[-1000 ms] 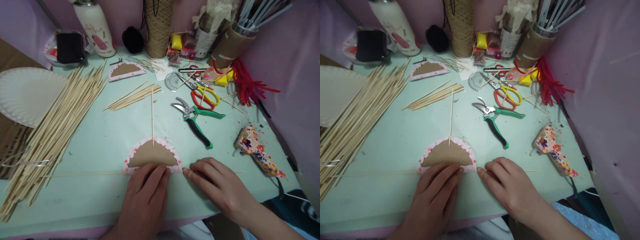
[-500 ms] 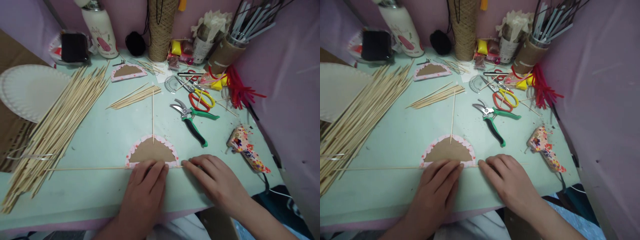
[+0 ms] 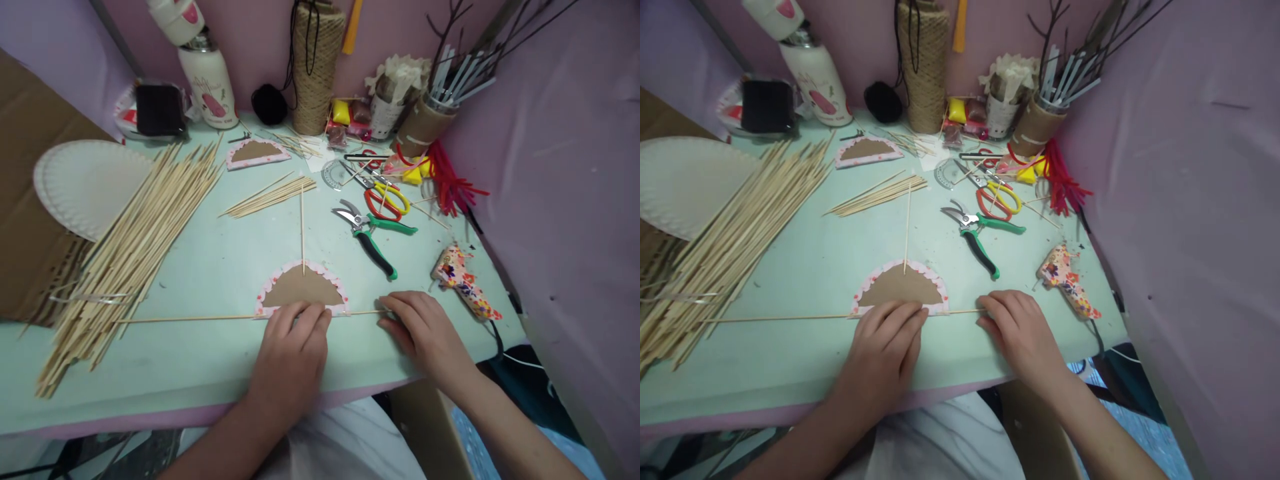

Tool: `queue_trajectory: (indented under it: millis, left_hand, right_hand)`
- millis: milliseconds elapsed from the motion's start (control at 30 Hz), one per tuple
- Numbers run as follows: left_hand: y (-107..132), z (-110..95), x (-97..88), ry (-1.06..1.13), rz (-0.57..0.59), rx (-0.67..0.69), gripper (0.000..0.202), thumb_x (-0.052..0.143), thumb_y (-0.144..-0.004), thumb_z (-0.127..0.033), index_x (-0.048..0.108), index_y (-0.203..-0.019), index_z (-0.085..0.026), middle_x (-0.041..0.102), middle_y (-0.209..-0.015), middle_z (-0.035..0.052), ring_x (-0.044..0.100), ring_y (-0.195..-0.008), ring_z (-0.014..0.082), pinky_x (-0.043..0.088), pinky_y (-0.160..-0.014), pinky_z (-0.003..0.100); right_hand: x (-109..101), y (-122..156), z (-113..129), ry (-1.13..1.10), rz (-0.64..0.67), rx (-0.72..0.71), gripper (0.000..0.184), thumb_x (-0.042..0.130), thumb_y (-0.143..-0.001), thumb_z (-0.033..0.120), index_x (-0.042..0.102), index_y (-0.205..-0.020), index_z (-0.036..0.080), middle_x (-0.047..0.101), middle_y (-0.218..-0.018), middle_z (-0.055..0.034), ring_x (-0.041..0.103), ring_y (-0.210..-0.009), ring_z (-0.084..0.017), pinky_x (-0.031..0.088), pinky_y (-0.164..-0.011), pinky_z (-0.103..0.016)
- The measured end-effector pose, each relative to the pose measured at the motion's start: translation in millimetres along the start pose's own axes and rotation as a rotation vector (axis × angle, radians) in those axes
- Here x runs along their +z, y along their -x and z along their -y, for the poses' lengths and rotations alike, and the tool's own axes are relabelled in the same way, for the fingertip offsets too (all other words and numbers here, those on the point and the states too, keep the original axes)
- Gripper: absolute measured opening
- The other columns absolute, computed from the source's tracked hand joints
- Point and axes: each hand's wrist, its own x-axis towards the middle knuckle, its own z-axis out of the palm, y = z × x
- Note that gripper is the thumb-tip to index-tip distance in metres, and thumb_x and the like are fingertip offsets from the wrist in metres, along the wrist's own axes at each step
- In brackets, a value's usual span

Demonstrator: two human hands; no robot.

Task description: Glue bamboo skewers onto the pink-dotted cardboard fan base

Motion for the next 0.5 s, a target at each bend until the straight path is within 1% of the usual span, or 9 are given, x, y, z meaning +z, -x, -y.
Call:
queue_trajectory:
  millis: [133,233,500]
  left_hand:
    - [-1.8,-0.8,0.7,-0.037,-0.095,0.036,0.027,0.053,-0.087,-0.003,0.064,-0.110,-0.010,0.070,-0.109,0.0092,0.055,-0.101,0.0257,0.045,-0.088,0.042]
    - [-2.0,-0.3,1.3,-0.046,-0.131,0.072,0.025,0.055,-0.087,-0.002,0.064,-0.108,-0.009,0.070,-0.106,0.0096,0.056,-0.099,0.0252,0.046,-0.086,0.041]
    - [-1.5,0.6,1.2,-0.038,-0.147,0.083,0.025,0.054,-0.088,-0.004,0.063,-0.110,-0.012,0.070,-0.108,0.0089,0.056,-0.101,0.0244,0.048,-0.085,0.040]
  right_hand:
    - [4.2,-2.9,-1.7,-0.011,0.003,0.017,0.014,0.057,-0.094,0.022,0.057,-0.107,0.015,0.064,-0.096,-0.0107,0.057,-0.088,-0.024,0.048,-0.075,-0.038]
    - [5.1,-5.6,-1.2,-0.021,0.007,0.015,0.007,0.055,-0.095,0.021,0.059,-0.098,0.016,0.063,-0.092,-0.0093,0.056,-0.086,-0.022,0.047,-0.074,-0.037]
    - [5.1,-5.7,0.4,-0.016,0.006,0.008,0.012,0.050,-0.098,0.020,0.060,-0.091,0.016,0.064,-0.089,-0.0088,0.055,-0.085,-0.021,0.044,-0.074,-0.035]
